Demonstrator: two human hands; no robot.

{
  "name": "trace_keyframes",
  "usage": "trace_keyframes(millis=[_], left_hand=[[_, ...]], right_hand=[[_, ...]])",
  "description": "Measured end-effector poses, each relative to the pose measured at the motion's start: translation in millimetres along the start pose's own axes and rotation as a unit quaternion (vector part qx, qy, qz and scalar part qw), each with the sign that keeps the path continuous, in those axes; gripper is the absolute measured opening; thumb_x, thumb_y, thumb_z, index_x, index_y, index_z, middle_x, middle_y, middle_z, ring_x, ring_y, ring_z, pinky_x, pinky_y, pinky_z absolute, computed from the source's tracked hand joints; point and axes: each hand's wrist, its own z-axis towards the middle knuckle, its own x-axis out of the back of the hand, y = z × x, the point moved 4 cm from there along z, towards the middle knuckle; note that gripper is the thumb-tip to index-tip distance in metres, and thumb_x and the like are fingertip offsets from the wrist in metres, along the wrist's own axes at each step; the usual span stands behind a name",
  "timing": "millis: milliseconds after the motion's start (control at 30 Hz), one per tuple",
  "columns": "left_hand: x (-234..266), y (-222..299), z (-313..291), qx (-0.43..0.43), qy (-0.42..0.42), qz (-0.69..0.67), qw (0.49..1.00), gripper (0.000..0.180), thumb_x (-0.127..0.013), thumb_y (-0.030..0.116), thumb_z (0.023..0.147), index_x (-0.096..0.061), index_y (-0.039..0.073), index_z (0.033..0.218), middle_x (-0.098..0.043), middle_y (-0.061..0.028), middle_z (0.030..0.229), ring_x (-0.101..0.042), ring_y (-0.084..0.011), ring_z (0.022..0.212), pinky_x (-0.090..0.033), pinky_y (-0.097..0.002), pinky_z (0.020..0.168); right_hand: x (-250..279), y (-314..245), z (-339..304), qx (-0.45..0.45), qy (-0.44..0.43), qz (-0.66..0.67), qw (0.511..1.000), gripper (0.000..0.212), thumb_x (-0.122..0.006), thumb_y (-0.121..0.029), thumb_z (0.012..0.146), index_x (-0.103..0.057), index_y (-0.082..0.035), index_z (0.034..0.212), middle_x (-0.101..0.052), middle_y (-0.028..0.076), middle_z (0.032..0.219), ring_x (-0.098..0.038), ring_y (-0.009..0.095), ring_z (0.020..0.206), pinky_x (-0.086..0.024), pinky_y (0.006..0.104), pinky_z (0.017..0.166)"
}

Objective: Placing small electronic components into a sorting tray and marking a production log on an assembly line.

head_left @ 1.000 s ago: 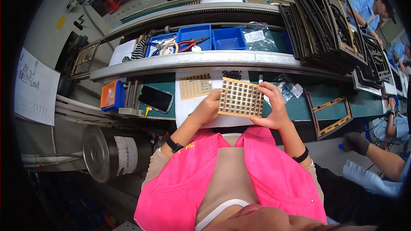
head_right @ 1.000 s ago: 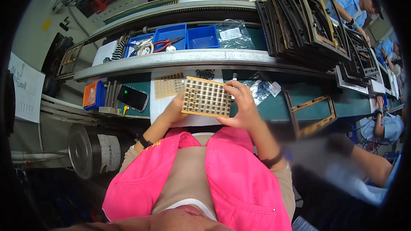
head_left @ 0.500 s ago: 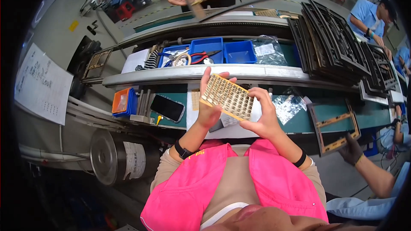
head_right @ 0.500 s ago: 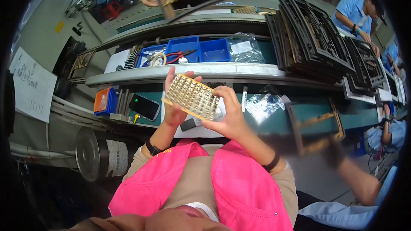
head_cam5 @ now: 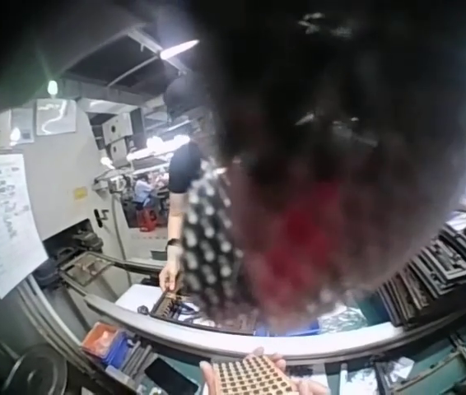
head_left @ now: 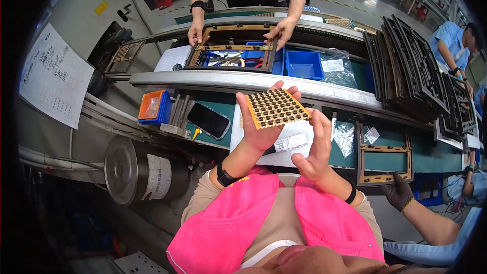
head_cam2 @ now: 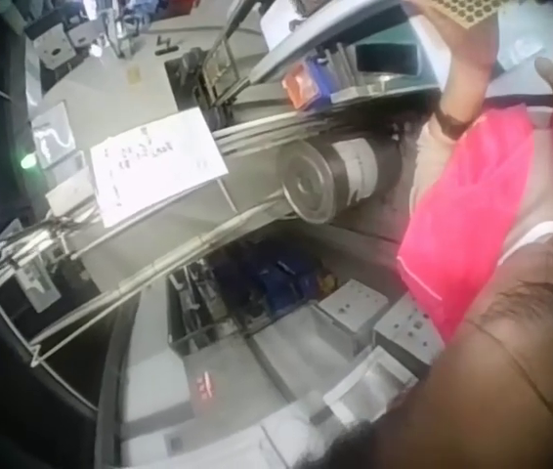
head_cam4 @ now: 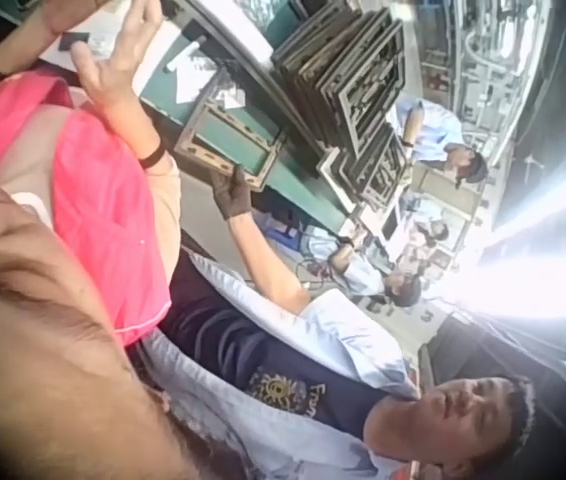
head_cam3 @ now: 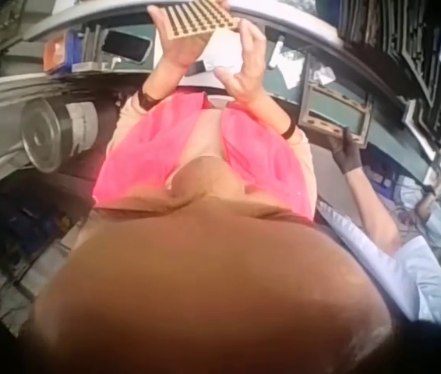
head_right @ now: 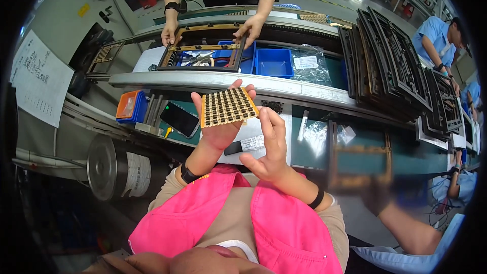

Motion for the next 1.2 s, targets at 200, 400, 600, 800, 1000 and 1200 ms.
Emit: trace_keyframes(millis=[200,400,600,800,1000,1200], left_hand=[[5.9,0.0,-1.0,0.003,0.003,-0.019,1.0,0.099,-0.035,0.08,0.083,-0.034,0.002,0.143,-0.04,-0.0267,0.142,-0.038,-0.0387,0.134,-0.03,-0.053,0.112],[7.4,-2.4,-0.1,0.01,0.029,0.007,0.999,0.097,-0.036,0.079,0.084,-0.033,0.004,0.144,-0.041,-0.0248,0.141,-0.038,-0.0391,0.134,-0.032,-0.053,0.111],[-9.7,-3.2,-6.8,-0.159,0.046,0.283,0.945,0.092,-0.055,0.065,0.085,-0.023,0.007,0.147,-0.033,-0.0202,0.147,-0.037,-0.0388,0.135,-0.035,-0.0512,0.11],[-18.8,-2.4,-11.4,-0.243,0.019,0.409,0.879,0.09,-0.069,0.049,0.085,-0.016,0.01,0.147,-0.031,-0.0165,0.146,-0.04,-0.0367,0.134,-0.039,-0.0492,0.108],[-13.1,-0.6,-13.6,-0.21,0.074,0.395,0.891,0.085,-0.068,0.045,0.087,-0.017,0.01,0.146,-0.029,-0.0161,0.147,-0.041,-0.0357,0.133,-0.041,-0.047,0.107],[-7.5,-0.6,-13.0,-0.203,0.086,0.376,0.9,0.086,-0.07,0.041,0.086,-0.017,0.009,0.146,-0.027,-0.0163,0.146,-0.042,-0.0343,0.132,-0.042,-0.0433,0.106]], right_hand=[[-1.2,4.1,-2.3,-0.019,0.001,0.012,1.0,0.088,-0.065,-0.046,0.086,-0.029,0.008,0.145,-0.04,0.029,0.135,-0.046,0.039,0.12,-0.038,0.0438,0.1],[0.7,4.4,-3.2,-0.029,0.007,-0.001,1.0,0.088,-0.064,-0.049,0.087,-0.028,0.007,0.145,-0.04,0.027,0.135,-0.046,0.037,0.12,-0.038,0.0431,0.1],[-8.3,26.3,-1.7,-0.126,0.094,0.119,0.98,0.097,-0.067,-0.052,0.085,-0.02,0.005,0.148,-0.041,0.023,0.139,-0.043,0.033,0.128,-0.036,0.0413,0.105],[-17.6,40.4,0.0,-0.243,0.123,0.272,0.923,0.095,-0.062,-0.055,0.087,-0.019,0.004,0.148,-0.041,0.017,0.141,-0.041,0.025,0.131,-0.033,0.0366,0.108],[-21.8,54.2,-4.6,-0.306,0.136,0.31,0.89,0.086,-0.054,-0.056,0.093,-0.023,0.004,0.147,-0.043,0.015,0.14,-0.045,0.021,0.127,-0.032,0.0354,0.109],[-23.1,56.4,-6.4,-0.325,0.145,0.334,0.873,0.085,-0.056,-0.053,0.092,-0.023,0.002,0.147,-0.043,0.014,0.14,-0.045,0.021,0.127,-0.032,0.0343,0.109]])
